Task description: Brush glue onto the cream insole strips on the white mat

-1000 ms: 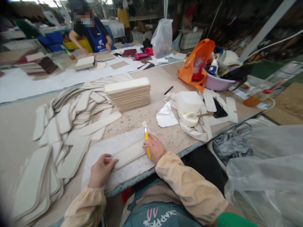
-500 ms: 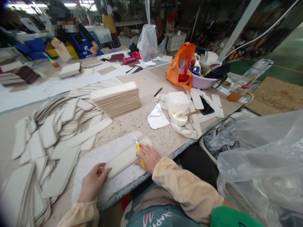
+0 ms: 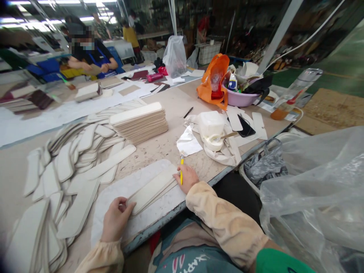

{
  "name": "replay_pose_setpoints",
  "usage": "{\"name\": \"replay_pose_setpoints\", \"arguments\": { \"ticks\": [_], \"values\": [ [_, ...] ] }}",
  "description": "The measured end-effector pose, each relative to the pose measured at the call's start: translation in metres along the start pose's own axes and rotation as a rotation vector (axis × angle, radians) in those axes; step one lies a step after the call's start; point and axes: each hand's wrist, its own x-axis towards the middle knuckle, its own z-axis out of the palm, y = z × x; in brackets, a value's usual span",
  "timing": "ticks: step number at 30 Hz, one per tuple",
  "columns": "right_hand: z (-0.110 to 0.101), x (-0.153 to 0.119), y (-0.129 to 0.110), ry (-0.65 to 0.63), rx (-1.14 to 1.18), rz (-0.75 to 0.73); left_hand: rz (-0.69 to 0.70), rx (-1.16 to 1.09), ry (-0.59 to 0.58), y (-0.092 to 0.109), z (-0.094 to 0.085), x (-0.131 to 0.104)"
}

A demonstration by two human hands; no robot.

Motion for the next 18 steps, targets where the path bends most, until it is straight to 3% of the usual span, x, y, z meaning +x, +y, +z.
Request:
{"name": "replay_pose_setpoints", "arguments": {
  "ticks": [6,11,18],
  "values": [
    [-0.002,0.005,-0.001,0.031,0.073,0.122,-0.049,-0.318,0.048,0.01,0.004,-0.015],
    [-0.004,0.01,-0.001,0.045,0.117,0.172,-0.119,-0.73,0.001,0.021,0.004,-0.032],
    [-0.019,0.005,-0.005,0.157,0.421,0.139,-0.227,-1.021,-0.065,0.033,0.015,-0.06]
  ]
}}
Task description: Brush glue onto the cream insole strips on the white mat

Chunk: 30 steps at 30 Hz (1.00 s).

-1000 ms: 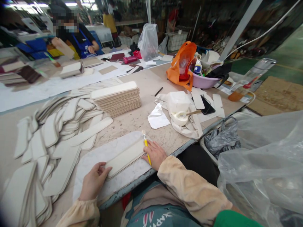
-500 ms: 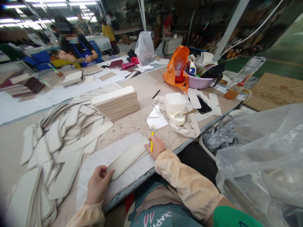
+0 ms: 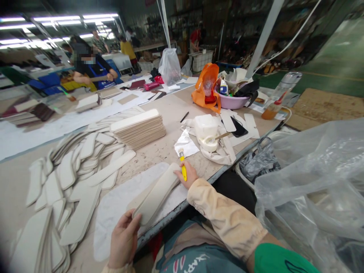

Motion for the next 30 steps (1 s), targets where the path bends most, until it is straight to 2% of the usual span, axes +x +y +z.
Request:
{"name": "replay_pose_setpoints", "arguments": {
  "ticks": [4,7,10,18,30],
  "values": [
    [-0.009,0.004,-0.021,0.055,0.26,0.025,-0.137,-0.237,-0.04,0.001,0.013,-0.017],
    [-0.014,0.013,-0.037,0.097,0.347,0.031,-0.241,-0.33,-0.109,-0.001,0.023,-0.03],
    [-0.017,0.021,-0.049,0.098,0.402,0.019,-0.283,-0.365,-0.148,-0.004,0.031,-0.041],
    [-0.029,0.03,-0.067,0.037,0.357,-0.074,-0.285,-0.385,-0.205,0.001,0.039,-0.055],
    [-0.032,0.037,-0.075,0.036,0.253,-0.143,-0.225,-0.379,-0.139,-0.004,0.049,-0.059]
  ]
}}
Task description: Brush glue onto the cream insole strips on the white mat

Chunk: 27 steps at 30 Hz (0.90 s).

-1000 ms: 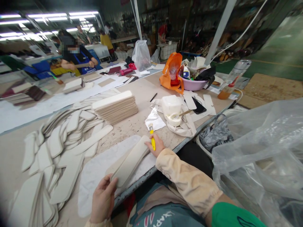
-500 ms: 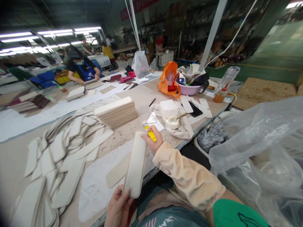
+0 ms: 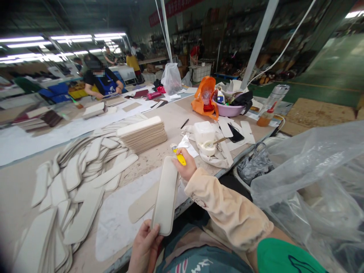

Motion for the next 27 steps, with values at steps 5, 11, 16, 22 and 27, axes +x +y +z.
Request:
{"name": "replay_pose_setpoints", "arguments": {
  "ticks": [5,11,16,22,27],
  "values": [
    [0.001,0.001,0.0,-0.024,0.022,0.007,0.001,-0.006,-0.003,0.0,-0.002,-0.001],
    [-0.007,0.001,-0.002,-0.123,0.078,0.003,-0.065,0.004,-0.103,0.005,-0.007,-0.002],
    [-0.013,0.002,0.004,-0.113,0.037,-0.018,-0.08,0.012,-0.116,0.007,-0.007,-0.001],
    [-0.011,0.0,0.033,-0.072,0.047,0.045,-0.067,0.007,-0.097,0.005,-0.013,0.004],
    [-0.011,-0.001,0.042,-0.068,0.064,0.057,-0.072,0.007,-0.085,0.003,-0.015,0.008]
  ]
}}
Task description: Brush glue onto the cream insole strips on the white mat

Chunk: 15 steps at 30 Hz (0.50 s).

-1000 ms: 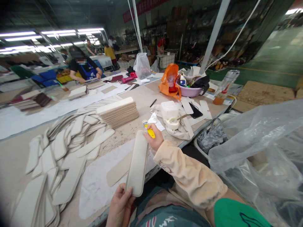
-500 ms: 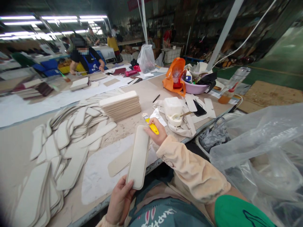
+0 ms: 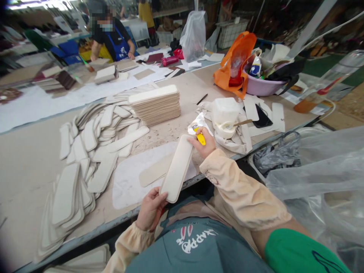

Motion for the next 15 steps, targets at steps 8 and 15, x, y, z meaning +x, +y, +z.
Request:
{"name": "replay_pose_setpoints", "arguments": {
  "ticks": [8,15],
  "values": [
    [-0.0012,-0.0017,0.0065,0.018,-0.107,-0.018,-0.012,0.02,0.022,0.0048,0.0009,0.0038],
    [-0.0014,-0.0008,0.008,0.03,-0.15,-0.046,-0.005,0.036,0.029,0.0038,0.0007,0.0053]
  ]
}}
